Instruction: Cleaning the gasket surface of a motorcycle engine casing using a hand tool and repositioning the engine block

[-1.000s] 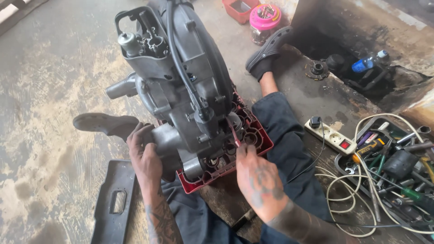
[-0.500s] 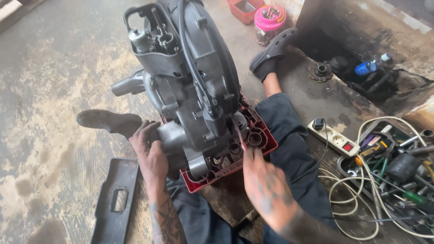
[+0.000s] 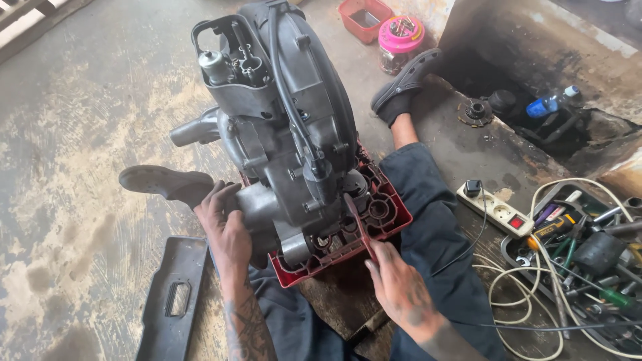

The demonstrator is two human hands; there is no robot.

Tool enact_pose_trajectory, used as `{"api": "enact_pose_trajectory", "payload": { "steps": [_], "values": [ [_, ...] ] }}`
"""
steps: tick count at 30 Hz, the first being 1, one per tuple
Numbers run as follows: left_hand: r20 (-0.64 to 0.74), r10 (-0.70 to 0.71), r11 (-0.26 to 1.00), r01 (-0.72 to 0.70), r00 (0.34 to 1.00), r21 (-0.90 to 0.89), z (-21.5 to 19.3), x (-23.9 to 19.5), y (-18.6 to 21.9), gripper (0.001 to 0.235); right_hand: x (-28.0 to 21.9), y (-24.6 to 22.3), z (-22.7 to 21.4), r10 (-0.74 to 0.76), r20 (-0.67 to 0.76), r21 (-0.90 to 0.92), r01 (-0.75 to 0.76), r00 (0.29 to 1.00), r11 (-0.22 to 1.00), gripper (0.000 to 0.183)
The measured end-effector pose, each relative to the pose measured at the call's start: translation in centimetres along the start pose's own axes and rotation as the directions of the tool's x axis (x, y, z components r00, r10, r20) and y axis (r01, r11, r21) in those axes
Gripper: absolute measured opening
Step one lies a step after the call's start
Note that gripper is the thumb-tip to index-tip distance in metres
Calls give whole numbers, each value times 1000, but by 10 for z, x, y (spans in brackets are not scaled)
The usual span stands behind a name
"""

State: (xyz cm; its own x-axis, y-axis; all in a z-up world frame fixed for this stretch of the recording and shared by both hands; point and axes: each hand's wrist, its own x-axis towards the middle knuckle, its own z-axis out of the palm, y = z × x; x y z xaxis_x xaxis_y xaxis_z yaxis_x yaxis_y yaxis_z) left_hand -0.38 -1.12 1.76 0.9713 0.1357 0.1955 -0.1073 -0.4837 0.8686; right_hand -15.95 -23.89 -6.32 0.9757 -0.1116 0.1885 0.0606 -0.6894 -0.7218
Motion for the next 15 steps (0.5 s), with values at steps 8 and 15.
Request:
{"api": "enact_pose_trajectory", "payload": {
  "steps": [8, 15],
  "values": [
    [-5, 18, 1000, -18, 1000, -11, 2, 4, -8, 55, -21, 32, 72, -32, -129, 115, 47, 991, 992, 37],
    [-2, 1, 996, -1, 1000, -94, 2, 2, -8, 54, -2, 7, 61, -77, -146, 240, 111, 986, 964, 35]
  ]
}}
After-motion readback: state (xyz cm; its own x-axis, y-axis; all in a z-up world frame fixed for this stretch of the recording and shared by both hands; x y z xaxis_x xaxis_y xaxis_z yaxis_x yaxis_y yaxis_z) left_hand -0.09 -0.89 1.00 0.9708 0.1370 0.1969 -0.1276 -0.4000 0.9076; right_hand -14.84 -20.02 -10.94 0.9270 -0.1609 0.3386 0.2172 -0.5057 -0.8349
